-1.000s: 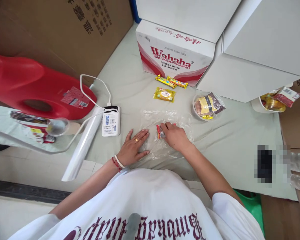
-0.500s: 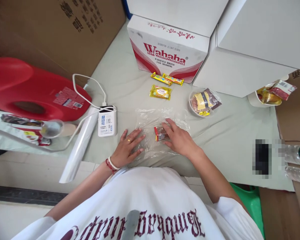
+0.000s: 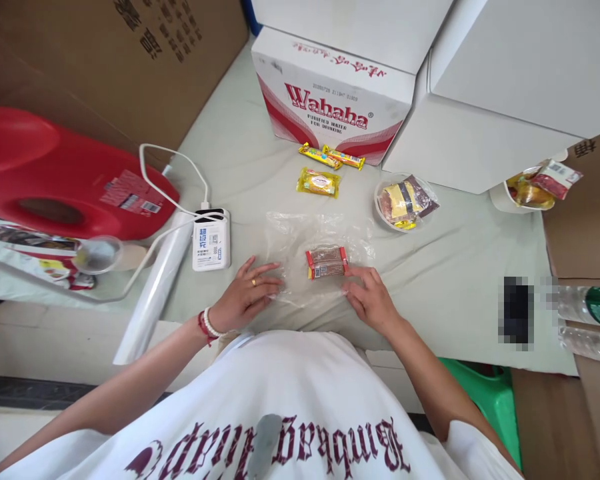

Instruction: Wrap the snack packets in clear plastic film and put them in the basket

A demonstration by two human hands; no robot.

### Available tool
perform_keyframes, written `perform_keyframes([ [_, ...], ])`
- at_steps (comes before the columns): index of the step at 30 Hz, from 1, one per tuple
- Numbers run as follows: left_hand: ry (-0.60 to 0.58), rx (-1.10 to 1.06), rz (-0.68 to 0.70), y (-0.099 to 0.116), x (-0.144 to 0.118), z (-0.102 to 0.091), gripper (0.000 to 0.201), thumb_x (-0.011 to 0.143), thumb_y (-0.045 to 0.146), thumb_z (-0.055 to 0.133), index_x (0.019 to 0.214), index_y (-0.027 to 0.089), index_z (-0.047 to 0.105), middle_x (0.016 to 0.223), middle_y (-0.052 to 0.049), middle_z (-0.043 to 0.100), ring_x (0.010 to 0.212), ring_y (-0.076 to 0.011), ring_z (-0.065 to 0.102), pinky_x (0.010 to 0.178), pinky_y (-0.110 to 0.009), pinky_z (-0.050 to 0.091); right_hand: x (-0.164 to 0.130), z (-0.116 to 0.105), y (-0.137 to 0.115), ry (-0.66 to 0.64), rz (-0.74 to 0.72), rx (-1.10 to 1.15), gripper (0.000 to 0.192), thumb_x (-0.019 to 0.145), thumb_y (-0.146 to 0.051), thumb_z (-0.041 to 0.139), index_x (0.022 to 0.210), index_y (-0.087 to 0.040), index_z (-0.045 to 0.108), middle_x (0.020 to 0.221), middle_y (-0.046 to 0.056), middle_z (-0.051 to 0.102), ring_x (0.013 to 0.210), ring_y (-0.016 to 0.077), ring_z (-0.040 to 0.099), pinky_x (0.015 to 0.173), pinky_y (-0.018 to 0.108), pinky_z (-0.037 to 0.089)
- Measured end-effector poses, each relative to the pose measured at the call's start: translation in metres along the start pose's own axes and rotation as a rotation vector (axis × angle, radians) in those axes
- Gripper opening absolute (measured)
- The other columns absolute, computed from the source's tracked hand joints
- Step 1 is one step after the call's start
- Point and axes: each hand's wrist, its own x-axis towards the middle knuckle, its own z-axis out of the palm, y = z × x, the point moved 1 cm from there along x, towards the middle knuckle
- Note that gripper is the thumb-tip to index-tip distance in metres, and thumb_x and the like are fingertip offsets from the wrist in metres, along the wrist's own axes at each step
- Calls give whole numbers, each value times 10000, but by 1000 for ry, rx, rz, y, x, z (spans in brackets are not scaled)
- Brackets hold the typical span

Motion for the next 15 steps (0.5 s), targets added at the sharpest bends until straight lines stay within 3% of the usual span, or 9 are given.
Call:
perform_keyframes([
  [4, 173, -173, -204, -2, 30, -7, 323, 1022, 386, 413, 971, 238, 696, 1069, -57, 786, 1172, -223, 685, 1251, -533, 294, 36, -18, 16, -96, 150, 188, 296, 1039, -394, 453, 1076, -228, 695, 989, 76, 699, 892, 197, 663, 823, 333, 546],
  [6, 255, -221, -319, -4, 45, -6, 399, 1020, 467, 408, 835, 217, 658, 917, -57, 761, 928, -201, 695, 1096, -447, 464, 49, -19, 28, -155, 292, 212, 349, 1032, -447, 433, 1047, -212, 691, 783, 18, 658, 709, 175, 612, 703, 289, 511],
  [8, 311, -226, -428, -6, 55, -3, 458, 1010, 502, 410, 707, 212, 594, 721, -35, 668, 743, -183, 619, 854, -355, 524, 58, -20, 36, -183, 406, 160, 358, 1013, -445, 431, 1039, -201, 691, 706, -1, 623, 651, 176, 577, 660, 279, 488],
  [10, 350, -213, -510, -6, 62, 1, 467, 998, 499, 420, 649, 213, 542, 617, -10, 565, 648, -167, 538, 686, -302, 462, 61, -23, 35, -84, 435, 13, 348, 998, -391, 428, 1061, -187, 703, 824, 53, 677, 769, 213, 621, 746, 325, 518],
  [13, 387, -198, -571, -4, 66, 5, 441, 981, 484, 438, 645, 213, 528, 576, 10, 495, 611, -156, 482, 609, -278, 375, 57, -30, 15, 162, 332, -222, 376, 1014, -344, 412, 1132, -178, 729, 1112, 159, 693, 1055, 287, 620, 952, 441, 510],
  [15, 401, -197, -593, -3, 67, 6, 428, 974, 483, 446, 653, 212, 534, 571, 16, 481, 612, -154, 474, 599, -275, 350, 55, -26, -3, 102, 170, -237, 385, 1032, -342, 410, 1191, -216, 737, 1179, 156, 693, 1106, 287, 612, 990, 453, 507],
])
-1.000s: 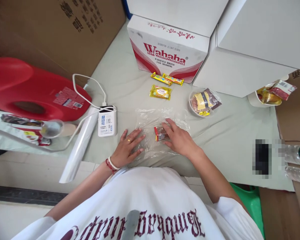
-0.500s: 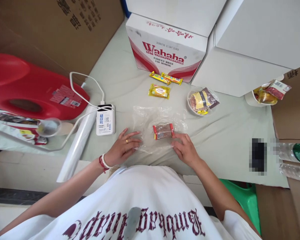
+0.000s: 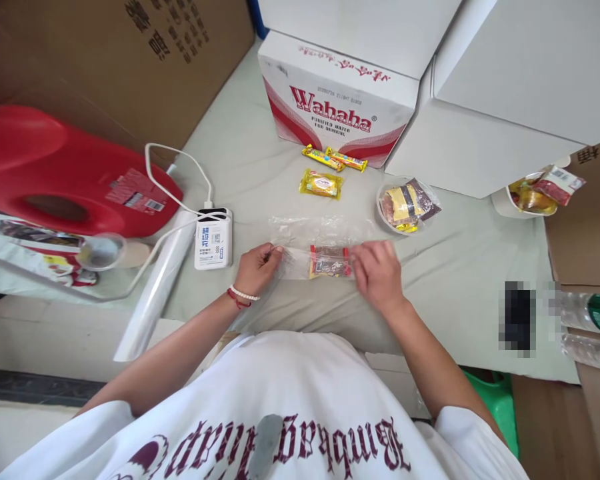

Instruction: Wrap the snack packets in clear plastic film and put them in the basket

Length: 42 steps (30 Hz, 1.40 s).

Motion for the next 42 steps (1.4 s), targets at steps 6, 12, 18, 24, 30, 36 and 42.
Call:
perform_keyframes([
  [6, 74, 3, -101, -1, 6, -3, 363, 964, 489, 468, 728, 222, 532, 617, 21, 519, 617, -159, 495, 623, -290, 390, 10, 35, -17, -311, -193, 32, 435, 1071, -347, 389, 1423, -291, 637, 1434, 81, 637, 1218, 246, 602, 1056, 428, 511],
  [12, 510, 313, 206, 20, -29, -18, 204, 935, 362, 567, 1029, 202, 654, 1127, -147, 676, 1136, -305, 590, 1005, -492, 427, 19, 59, 0, -152, -102, 237, 421, 1079, -360, 407, 1362, -220, 686, 1399, 98, 664, 1265, 214, 613, 1075, 379, 520],
  [18, 111, 398, 690, 55, -47, 13, 290, 957, 201, 553, 1169, 314, 715, 1155, -40, 774, 1168, -257, 628, 962, -459, 344, 17, 66, -3, -127, -177, 473, 332, 1047, -309, 490, 1257, -253, 741, 1213, 92, 717, 1105, 199, 690, 955, 342, 570],
  [24, -47, 441, 447, 45, -17, 23, 243, 983, 247, 542, 1122, 222, 739, 1100, -97, 782, 1038, -295, 622, 850, -480, 366, 30, 67, -3, -158, -39, 528, 300, 1004, -211, 519, 1212, -221, 735, 1012, 69, 706, 937, 186, 685, 878, 326, 542],
  [30, 76, 384, 371, 27, -22, 17, 209, 979, 257, 556, 1061, 219, 744, 1137, -84, 759, 1076, -293, 593, 864, -468, 382, 40, 64, -9, -257, 39, 474, 214, 949, -275, 657, 1119, -200, 764, 981, 64, 657, 845, 176, 645, 812, 303, 510],
  [36, 199, 363, 378, 19, -24, 16, 209, 964, 253, 571, 1080, 224, 742, 1221, -116, 705, 1171, -312, 543, 934, -474, 406, 51, 57, -10, -337, 45, 398, 195, 969, -198, 584, 1029, -218, 768, 1027, 67, 725, 965, 203, 663, 886, 313, 480],
  [42, 245, 354, 399, 16, -27, 17, 218, 961, 263, 574, 1112, 222, 727, 1239, -128, 681, 1223, -318, 543, 994, -493, 427, 55, 48, -22, -353, 22, 510, 187, 966, -229, 588, 1008, -211, 769, 969, 51, 738, 897, 180, 669, 845, 292, 472],
])
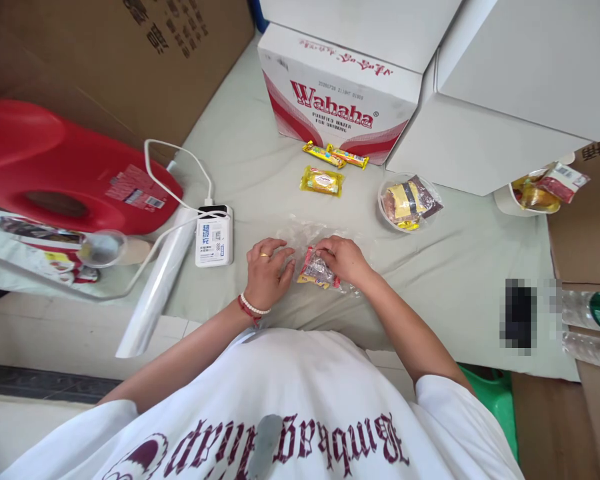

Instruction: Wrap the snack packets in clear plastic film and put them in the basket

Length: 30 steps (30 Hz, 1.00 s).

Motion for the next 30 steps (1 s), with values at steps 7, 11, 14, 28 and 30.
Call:
perform_keyframes([
  [7, 183, -25, 243, 3, -21, -3, 318, 927, 165, 618, 1165, 355, 706, 1253, -43, 737, 1346, -274, 570, 1184, -554, 271, 2, 10, -5, -64, 59, 214, 175, 892, -285, 614, 944, -190, 751, 819, 2, 716, 735, 139, 615, 714, 252, 449],
  [11, 33, -27, 492, 9, -26, 3, 404, 936, 91, 574, 1191, 380, 694, 1261, 33, 765, 1322, -208, 623, 1256, -534, 185, 2, 16, -1, -91, 131, 292, 197, 850, -335, 615, 916, -176, 710, 742, -12, 674, 656, 126, 561, 650, 245, 425],
  [14, -77, -61, 368, 10, -17, 6, 408, 918, 99, 570, 1212, 349, 701, 1250, 10, 774, 1383, -264, 585, 1267, -641, 89, -1, 17, 4, -98, 185, 333, 235, 833, -394, 621, 884, -173, 685, 724, -9, 653, 623, 124, 527, 605, 246, 400],
  [28, -207, -124, 275, 19, -3, -1, 205, 959, 206, 614, 1057, 315, 756, 1162, -40, 786, 1454, -336, 506, 1194, -803, -60, 17, -17, 37, 143, 112, -309, 446, 797, -526, 804, 1104, -206, 755, 1186, 149, 651, 1172, 339, 493, 1026, 467, 424],
  [30, -214, -103, 303, 20, -2, -2, 188, 963, 204, 607, 1028, 305, 752, 1206, -41, 774, 1468, -333, 488, 1193, -802, -68, 21, -17, 35, 96, 26, -270, 227, 877, -404, 735, 983, -205, 760, 1133, 125, 671, 1152, 306, 514, 1035, 442, 409],
])
